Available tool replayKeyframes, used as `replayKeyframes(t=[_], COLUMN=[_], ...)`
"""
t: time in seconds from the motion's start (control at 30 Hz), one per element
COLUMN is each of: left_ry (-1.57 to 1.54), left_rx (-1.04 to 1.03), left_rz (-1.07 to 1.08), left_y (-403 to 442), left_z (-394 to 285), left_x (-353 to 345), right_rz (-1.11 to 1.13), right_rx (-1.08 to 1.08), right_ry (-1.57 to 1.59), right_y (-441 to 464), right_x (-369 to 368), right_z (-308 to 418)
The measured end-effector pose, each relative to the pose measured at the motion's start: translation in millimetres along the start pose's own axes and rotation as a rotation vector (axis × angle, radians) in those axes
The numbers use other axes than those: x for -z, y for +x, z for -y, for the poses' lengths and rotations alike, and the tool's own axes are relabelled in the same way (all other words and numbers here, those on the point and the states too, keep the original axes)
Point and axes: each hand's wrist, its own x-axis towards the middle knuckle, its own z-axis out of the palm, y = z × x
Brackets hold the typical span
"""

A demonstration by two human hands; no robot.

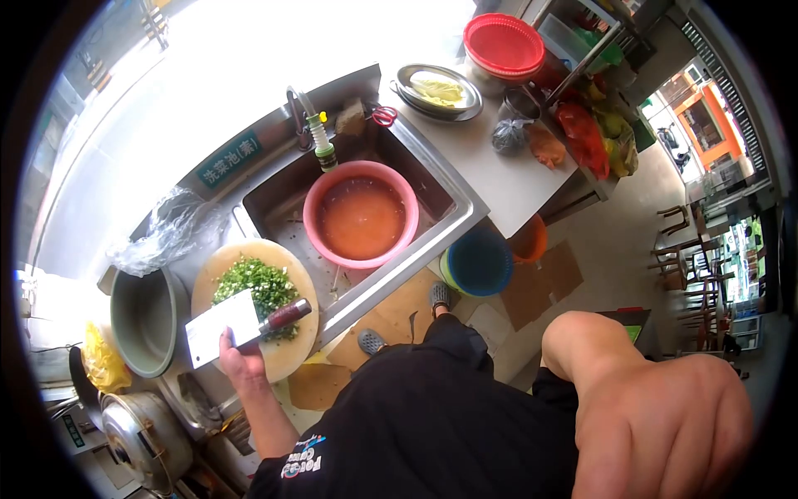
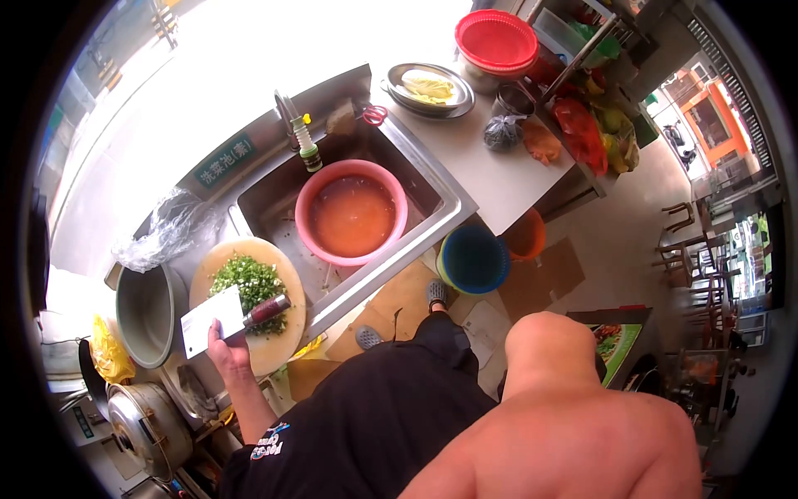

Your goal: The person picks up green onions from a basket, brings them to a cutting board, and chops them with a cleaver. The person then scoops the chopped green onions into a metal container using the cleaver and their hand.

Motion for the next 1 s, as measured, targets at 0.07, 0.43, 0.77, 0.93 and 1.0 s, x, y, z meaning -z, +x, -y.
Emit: replayKeyframes(t=[0.07,0.43,0.77,0.93,1.0], left_ry=[-0.007,-0.032,0.043,0.062,0.056], left_rx=[-0.007,-0.085,-0.228,-0.246,-0.253], left_rz=[0.017,-0.067,-0.156,-0.244,-0.22], left_y=[4,-6,-20,-28,-31], left_z=[2,25,82,115,125], left_x=[4,-23,-96,-140,-153], right_rz=[0.118,-0.036,-0.045,0.176,-0.128], right_rx=[-0.102,0.282,0.391,0.279,0.325], right_ry=[0.032,-0.038,0.022,0.074,-0.075], right_y=[0,-25,-60,-95,-116], right_x=[6,49,171,284,344], right_z=[-1,17,102,176,179])
